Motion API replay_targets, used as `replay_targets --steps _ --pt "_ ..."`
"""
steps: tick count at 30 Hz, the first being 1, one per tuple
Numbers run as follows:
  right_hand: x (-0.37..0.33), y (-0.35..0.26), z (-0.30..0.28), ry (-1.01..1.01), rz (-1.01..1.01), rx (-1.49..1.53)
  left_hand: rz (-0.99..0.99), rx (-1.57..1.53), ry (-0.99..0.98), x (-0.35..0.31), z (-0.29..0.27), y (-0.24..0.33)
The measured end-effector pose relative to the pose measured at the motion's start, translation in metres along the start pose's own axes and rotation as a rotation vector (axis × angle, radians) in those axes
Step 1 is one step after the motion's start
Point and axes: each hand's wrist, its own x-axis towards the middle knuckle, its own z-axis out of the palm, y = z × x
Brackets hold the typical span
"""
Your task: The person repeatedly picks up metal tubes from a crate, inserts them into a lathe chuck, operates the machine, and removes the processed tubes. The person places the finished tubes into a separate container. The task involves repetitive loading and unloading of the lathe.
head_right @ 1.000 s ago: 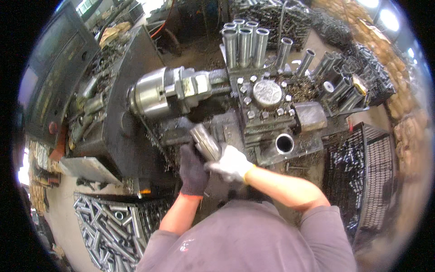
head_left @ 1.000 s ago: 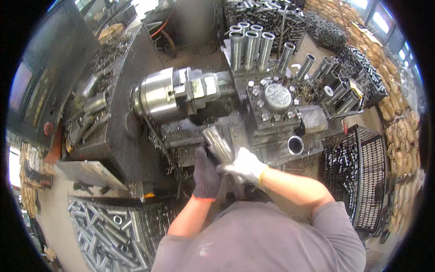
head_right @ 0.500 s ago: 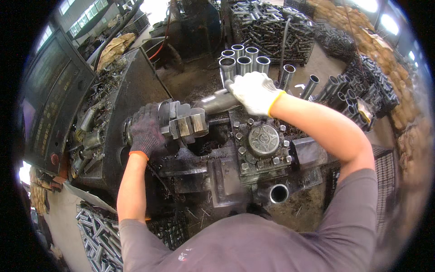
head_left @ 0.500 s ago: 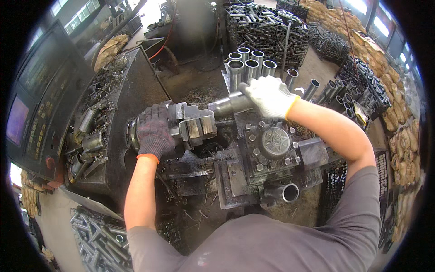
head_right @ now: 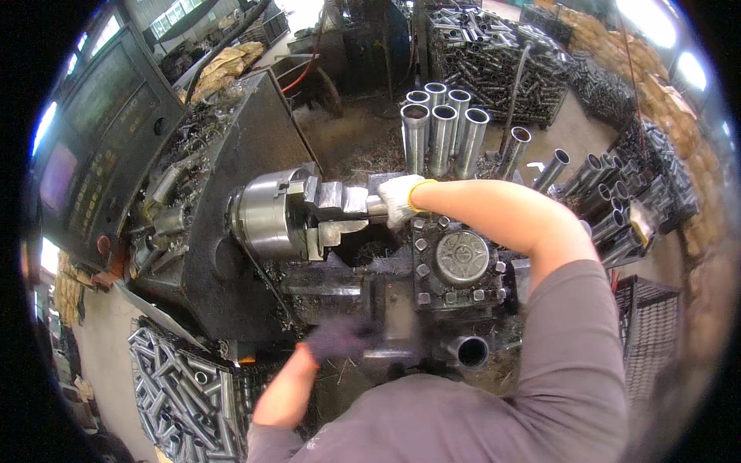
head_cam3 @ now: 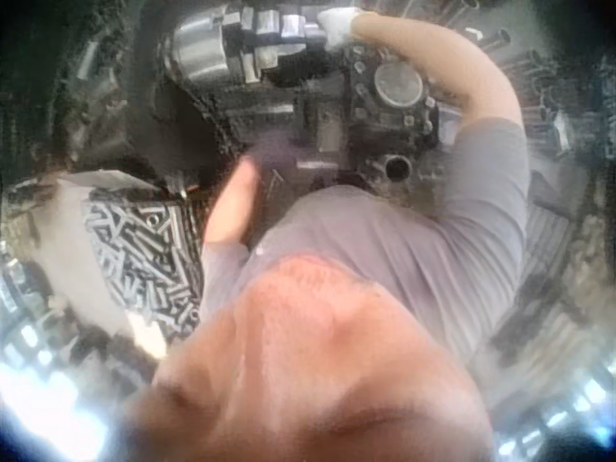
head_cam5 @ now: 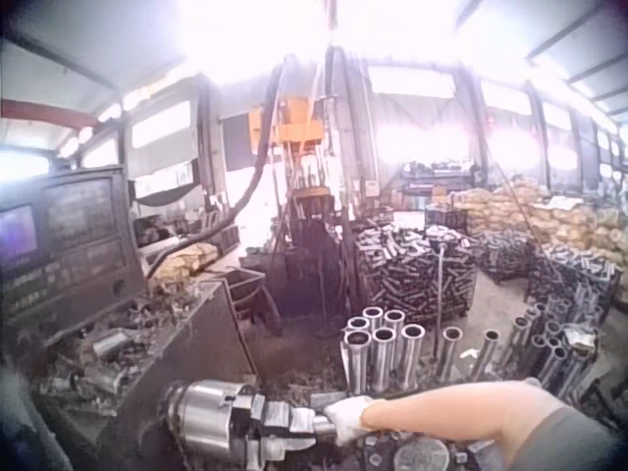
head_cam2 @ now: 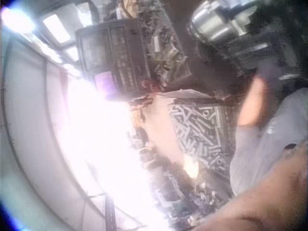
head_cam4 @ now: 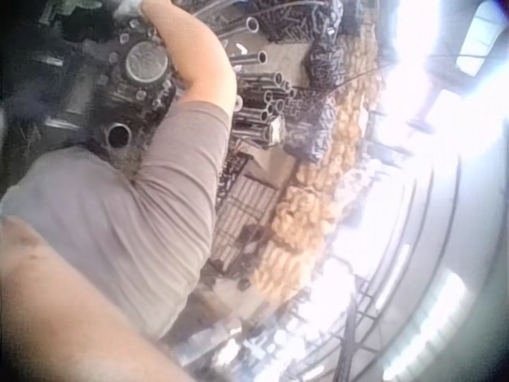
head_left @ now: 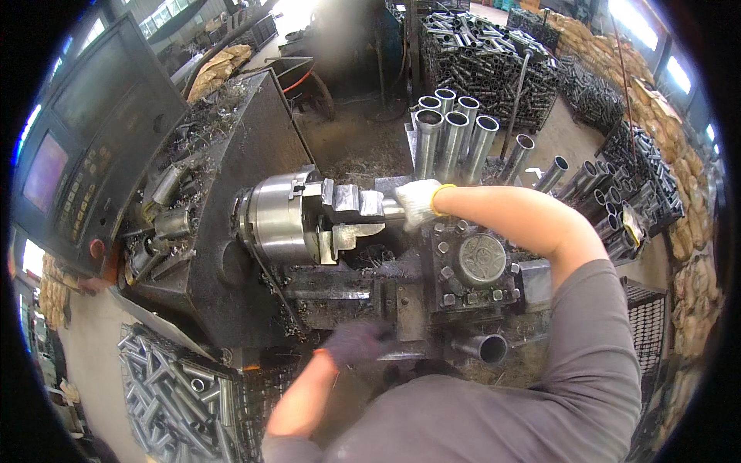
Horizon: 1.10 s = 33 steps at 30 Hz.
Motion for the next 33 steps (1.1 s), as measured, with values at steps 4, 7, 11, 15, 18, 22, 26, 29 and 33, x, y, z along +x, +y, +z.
replay_targets --steps 4,7,11,15,18,22,26,29,33 --pt "-0.004 0.007 -0.004 0.179 -0.119 0.223 0.035 -0.220 0.536 0.021 0.051 0.000" --pt "-0.004 0.011 -0.008 -0.243 0.168 0.427 0.078 -0.631 0.932 -0.004 0.065 -0.021" --pt "0.005 0.003 -0.013 -0.150 0.166 0.463 -0.193 -1.340 1.074 -0.063 0.128 -0.079" --pt "-0.003 -0.010 -0.021 -0.066 0.056 0.328 -0.190 -2.186 1.503 -0.105 0.162 -0.159" --pt "-0.052 -0.019 -0.033 0.292 0.147 0.111 -0.175 -2.189 1.529 -0.149 0.156 -0.207" --pt "-0.166 -0.037 -0.038 0.689 0.057 0.530 -0.255 -2.179 1.250 -0.185 0.137 -0.236" --pt "-0.266 -0.062 0.004 0.949 0.256 0.708 -0.350 -2.226 1.230 -0.196 0.135 -0.241" --pt "-0.309 -0.076 0.049 1.105 0.277 0.792 -0.357 -2.049 1.231 -0.192 0.144 -0.254" --pt "-0.338 -0.087 0.099 1.195 0.382 0.895 -0.285 -2.055 1.210 -0.179 0.163 -0.286"
